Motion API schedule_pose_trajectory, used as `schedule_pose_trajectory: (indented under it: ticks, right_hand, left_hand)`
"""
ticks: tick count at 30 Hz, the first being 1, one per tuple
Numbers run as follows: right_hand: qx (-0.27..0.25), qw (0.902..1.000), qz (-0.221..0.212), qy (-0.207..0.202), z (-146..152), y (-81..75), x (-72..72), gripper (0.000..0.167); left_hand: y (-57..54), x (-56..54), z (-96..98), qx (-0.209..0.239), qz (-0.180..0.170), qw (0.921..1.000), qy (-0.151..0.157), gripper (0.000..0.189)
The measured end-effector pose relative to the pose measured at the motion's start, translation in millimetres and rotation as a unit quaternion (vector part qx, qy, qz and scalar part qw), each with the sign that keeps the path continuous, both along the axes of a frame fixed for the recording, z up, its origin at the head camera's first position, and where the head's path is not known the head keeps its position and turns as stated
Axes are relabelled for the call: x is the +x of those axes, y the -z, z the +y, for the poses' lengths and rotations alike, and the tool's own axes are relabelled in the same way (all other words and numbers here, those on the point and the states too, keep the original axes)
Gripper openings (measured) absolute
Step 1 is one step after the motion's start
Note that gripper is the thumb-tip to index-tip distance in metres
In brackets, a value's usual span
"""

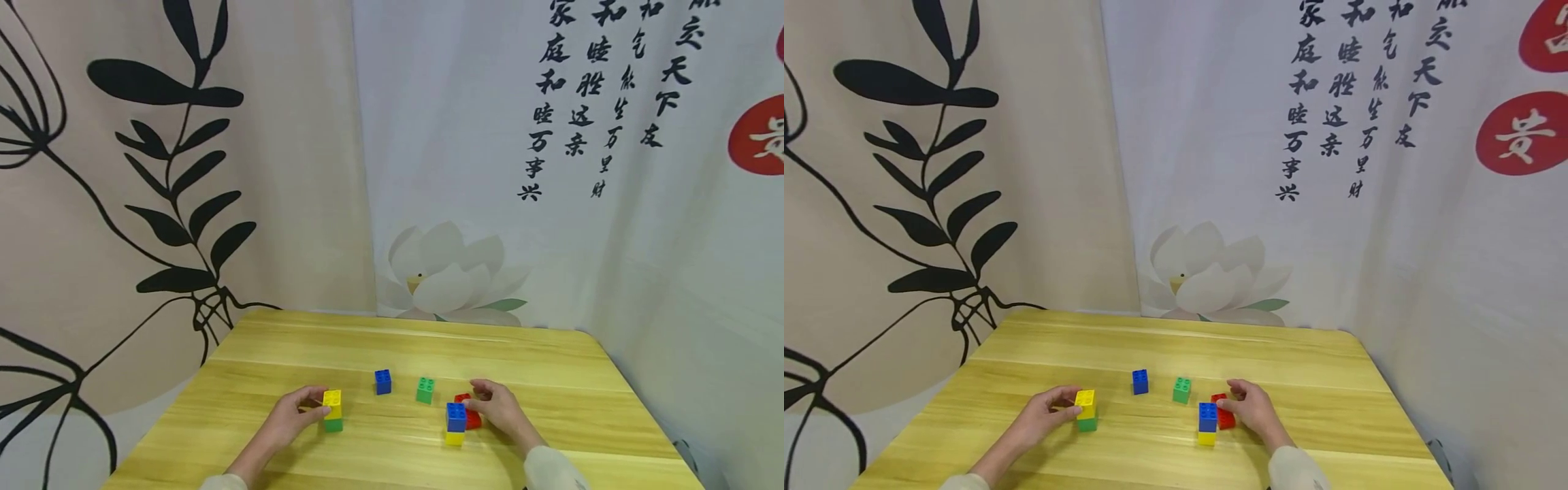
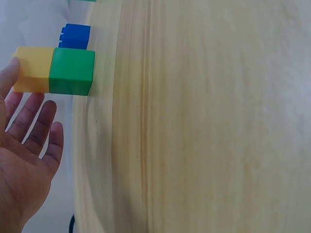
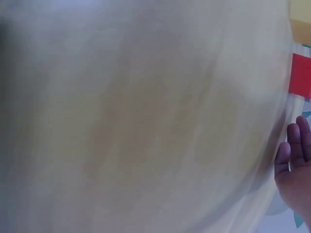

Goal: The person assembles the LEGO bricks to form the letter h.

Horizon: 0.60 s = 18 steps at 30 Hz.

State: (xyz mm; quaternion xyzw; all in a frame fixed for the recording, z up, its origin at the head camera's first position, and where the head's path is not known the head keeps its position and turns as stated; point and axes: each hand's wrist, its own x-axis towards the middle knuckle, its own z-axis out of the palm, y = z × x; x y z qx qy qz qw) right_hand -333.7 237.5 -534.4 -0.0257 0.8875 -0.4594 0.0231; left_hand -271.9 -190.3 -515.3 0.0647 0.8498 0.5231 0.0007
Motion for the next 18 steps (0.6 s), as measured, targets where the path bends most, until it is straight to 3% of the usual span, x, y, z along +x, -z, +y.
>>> schedule_pose_trajectory:
  ticks: [7, 18]
  right_hand:
    - [-0.002, 0.9998, 0.005, 0.019, 3, -0.2, 14.8, 0.059]
    - [-0.001, 0.9989, 0.024, 0.039, -3, 2.9, 36.5, 0.064]
  left_hand:
    - [0.3, -0.1, 2.2, 0.010, -0.004, 0.9997, 0.020, 0.047]
    - [-0.4, -0.8, 5.9, 0.005, -0.010, 0.9998, 0.018, 0.045]
